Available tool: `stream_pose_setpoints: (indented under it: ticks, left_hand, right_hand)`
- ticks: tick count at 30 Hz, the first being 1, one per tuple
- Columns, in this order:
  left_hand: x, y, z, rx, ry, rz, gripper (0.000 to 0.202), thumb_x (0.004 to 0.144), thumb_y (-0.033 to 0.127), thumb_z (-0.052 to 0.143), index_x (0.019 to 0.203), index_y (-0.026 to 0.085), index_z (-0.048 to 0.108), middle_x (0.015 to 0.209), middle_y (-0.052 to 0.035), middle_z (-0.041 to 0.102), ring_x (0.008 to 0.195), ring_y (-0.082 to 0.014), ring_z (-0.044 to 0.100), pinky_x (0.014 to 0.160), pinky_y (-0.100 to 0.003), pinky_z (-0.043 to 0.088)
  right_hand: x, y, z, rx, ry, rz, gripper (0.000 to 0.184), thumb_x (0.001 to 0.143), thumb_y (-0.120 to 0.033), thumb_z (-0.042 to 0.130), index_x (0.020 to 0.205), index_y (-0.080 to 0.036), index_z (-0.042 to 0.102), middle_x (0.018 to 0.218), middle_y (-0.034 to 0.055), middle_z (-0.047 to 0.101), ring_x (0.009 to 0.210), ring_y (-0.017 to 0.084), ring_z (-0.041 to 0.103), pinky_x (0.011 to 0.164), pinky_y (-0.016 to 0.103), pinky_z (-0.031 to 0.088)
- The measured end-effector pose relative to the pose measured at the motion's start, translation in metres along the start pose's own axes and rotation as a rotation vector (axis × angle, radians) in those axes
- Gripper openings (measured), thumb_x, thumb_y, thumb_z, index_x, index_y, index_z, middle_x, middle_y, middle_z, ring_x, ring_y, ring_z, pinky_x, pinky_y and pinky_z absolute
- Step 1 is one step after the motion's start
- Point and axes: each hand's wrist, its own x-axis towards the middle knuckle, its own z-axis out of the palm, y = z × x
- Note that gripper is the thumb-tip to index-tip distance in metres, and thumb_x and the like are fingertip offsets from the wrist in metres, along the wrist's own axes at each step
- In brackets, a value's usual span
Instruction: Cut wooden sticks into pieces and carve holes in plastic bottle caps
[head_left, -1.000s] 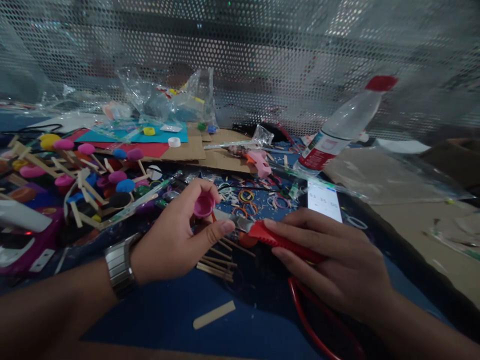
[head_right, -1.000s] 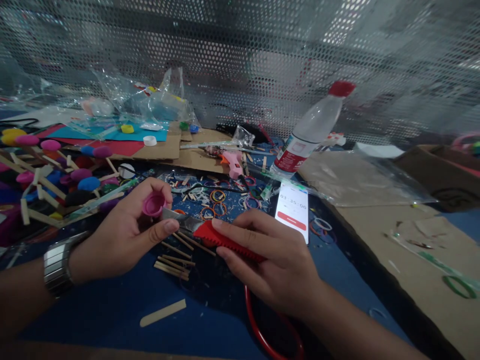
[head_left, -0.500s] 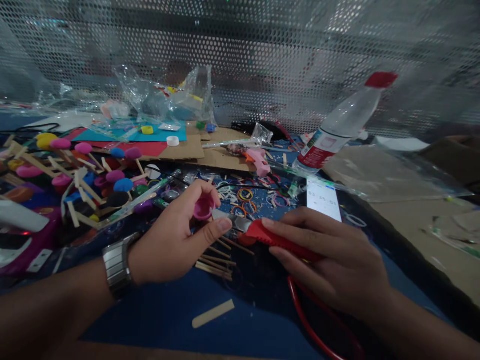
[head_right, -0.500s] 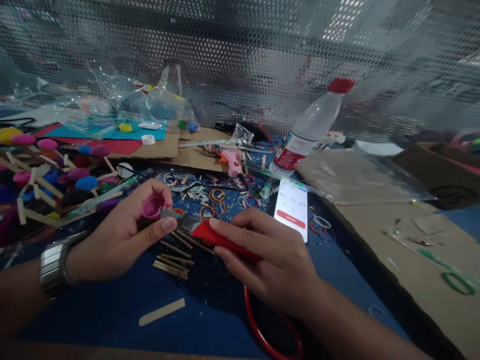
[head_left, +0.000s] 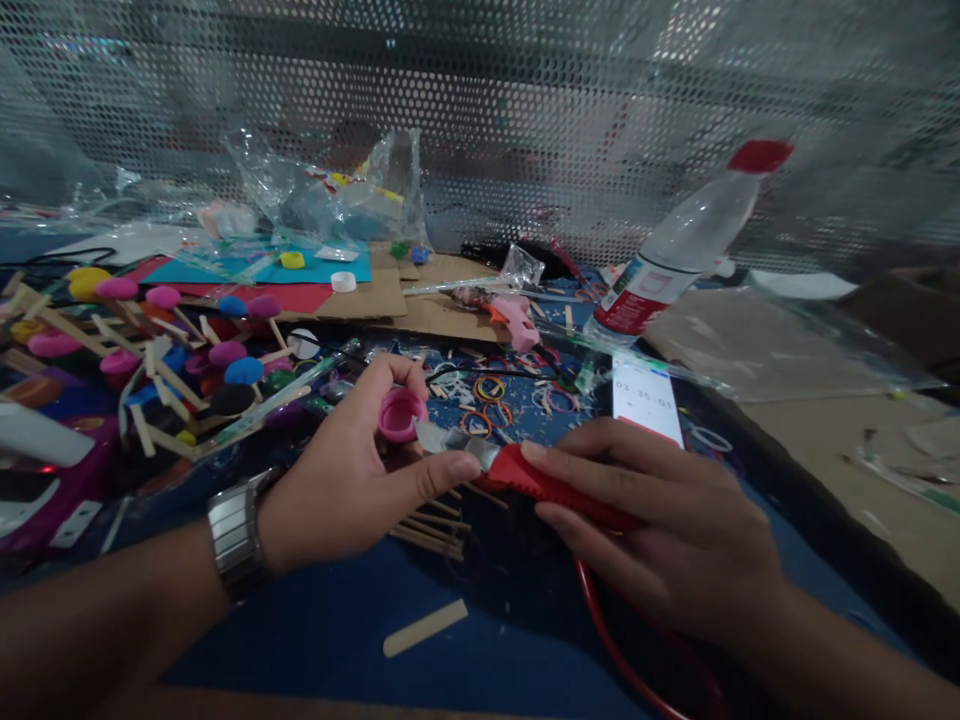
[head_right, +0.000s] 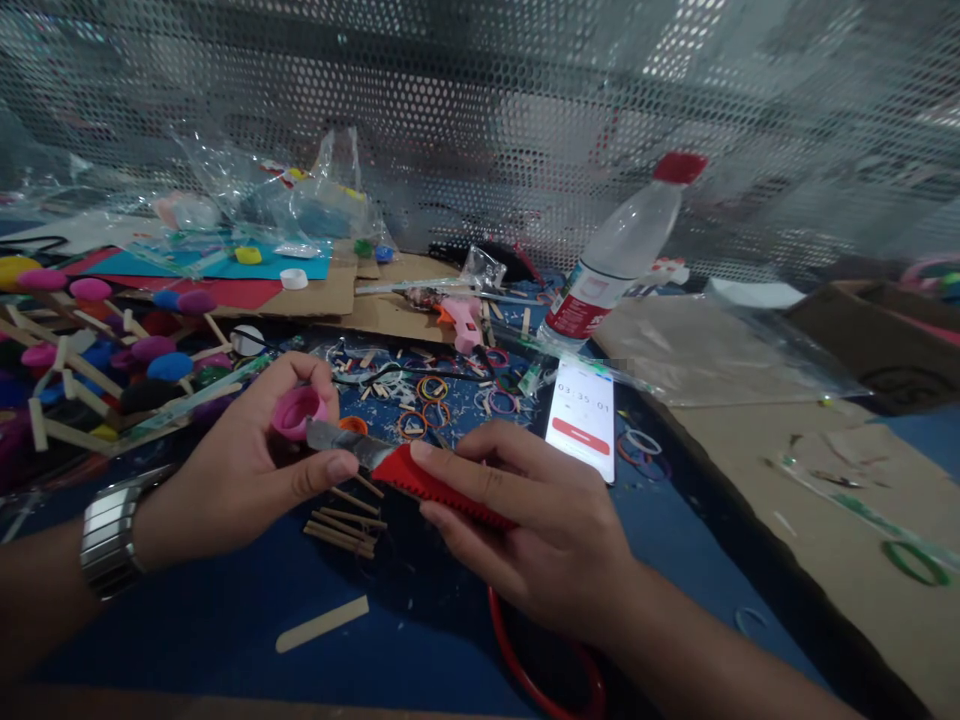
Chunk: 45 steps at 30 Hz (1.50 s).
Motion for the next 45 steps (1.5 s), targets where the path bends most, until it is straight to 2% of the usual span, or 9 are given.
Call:
stream_pose_setpoints:
  ticks: [6, 10, 19, 26, 29, 34, 38, 41, 45]
  left_hand:
    - [0.0016, 0.0002, -0.0024, 0.110, 0.002, 0.043, 0.037, 0.087, 0.047, 0.069, 0.094, 0.021, 0.044, 0.083, 0.0025, 0.046, 0.066, -0.0107, 0.043, 0.059, -0.026, 0.041]
    - [-0.0001, 0.0013, -0.0040, 0.117, -0.020, 0.044, 0.036, 0.088, 0.047, 0.068, 0.095, 0.022, 0.044, 0.081, 0.0032, 0.046, 0.066, -0.0109, 0.043, 0.058, -0.026, 0.041]
    - [0.0000, 0.0035, -0.0055, 0.318, 0.015, 0.172, 0.029, 0.090, 0.042, 0.065, 0.095, 0.022, 0.046, 0.083, 0.0026, 0.046, 0.069, -0.0122, 0.044, 0.063, -0.028, 0.040]
    - [-0.0010, 0.0070, -0.0059, 0.401, 0.036, 0.213, 0.026, 0.090, 0.040, 0.064, 0.093, 0.021, 0.046, 0.084, 0.0024, 0.046, 0.070, -0.0121, 0.044, 0.063, -0.028, 0.040]
    - [0.0001, 0.0048, -0.0061, 0.364, 0.032, 0.188, 0.028, 0.089, 0.040, 0.066, 0.094, 0.021, 0.046, 0.084, 0.0026, 0.046, 0.070, -0.0118, 0.044, 0.063, -0.027, 0.041]
    - [0.0033, 0.0020, -0.0046, 0.138, 0.004, 0.059, 0.036, 0.085, 0.044, 0.071, 0.093, 0.022, 0.043, 0.078, 0.0049, 0.045, 0.062, -0.0097, 0.041, 0.055, -0.024, 0.039]
    - [0.0049, 0.0034, -0.0039, 0.061, -0.031, -0.025, 0.039, 0.083, 0.044, 0.073, 0.086, 0.022, 0.042, 0.073, 0.0060, 0.044, 0.061, -0.0091, 0.040, 0.054, -0.023, 0.037]
    - [0.0049, 0.0046, -0.0048, 0.081, -0.043, -0.018, 0.037, 0.083, 0.043, 0.073, 0.086, 0.022, 0.043, 0.073, 0.0057, 0.046, 0.062, -0.0093, 0.041, 0.055, -0.022, 0.037]
    - [0.0039, 0.0051, -0.0063, 0.145, -0.044, 0.038, 0.034, 0.085, 0.041, 0.072, 0.088, 0.022, 0.044, 0.074, 0.0046, 0.046, 0.064, -0.0105, 0.042, 0.057, -0.023, 0.037]
  right_hand:
    - [0.0010, 0.0001, -0.0014, -0.003, 0.003, -0.029, 0.029, 0.094, -0.023, 0.061, 0.121, -0.029, 0.070, 0.089, 0.0057, 0.068, 0.066, 0.017, 0.067, 0.052, 0.028, 0.058]
    - [0.0017, -0.0004, -0.0028, -0.013, -0.004, -0.039, 0.027, 0.094, -0.024, 0.061, 0.118, -0.026, 0.072, 0.089, 0.0066, 0.069, 0.065, 0.016, 0.068, 0.051, 0.026, 0.058]
    - [0.0018, -0.0003, -0.0015, -0.023, 0.014, -0.087, 0.024, 0.094, -0.025, 0.061, 0.115, -0.019, 0.070, 0.089, 0.0074, 0.068, 0.063, 0.014, 0.066, 0.051, 0.024, 0.057]
    - [0.0016, -0.0012, -0.0002, -0.016, -0.003, -0.031, 0.027, 0.092, -0.023, 0.062, 0.117, -0.028, 0.071, 0.090, 0.0060, 0.068, 0.063, 0.016, 0.066, 0.051, 0.027, 0.057]
    - [0.0018, -0.0023, -0.0002, -0.007, 0.008, -0.021, 0.028, 0.092, -0.022, 0.063, 0.118, -0.030, 0.070, 0.091, 0.0057, 0.068, 0.061, 0.016, 0.065, 0.050, 0.028, 0.057]
    - [0.0012, -0.0038, -0.0014, -0.033, 0.018, -0.013, 0.028, 0.093, -0.023, 0.063, 0.119, -0.031, 0.070, 0.091, 0.0057, 0.069, 0.062, 0.016, 0.066, 0.051, 0.028, 0.058]
    - [0.0013, -0.0035, -0.0026, -0.034, 0.022, -0.019, 0.024, 0.093, -0.023, 0.062, 0.115, -0.025, 0.072, 0.090, 0.0069, 0.068, 0.061, 0.015, 0.065, 0.050, 0.026, 0.057]
    - [0.0021, -0.0032, -0.0033, -0.047, 0.033, -0.056, 0.023, 0.093, -0.024, 0.063, 0.114, -0.022, 0.073, 0.089, 0.0070, 0.068, 0.062, 0.014, 0.065, 0.051, 0.025, 0.056]
    - [0.0024, -0.0047, -0.0041, -0.048, 0.021, -0.036, 0.024, 0.093, -0.025, 0.062, 0.114, -0.028, 0.073, 0.088, 0.0058, 0.068, 0.063, 0.015, 0.066, 0.051, 0.026, 0.057]
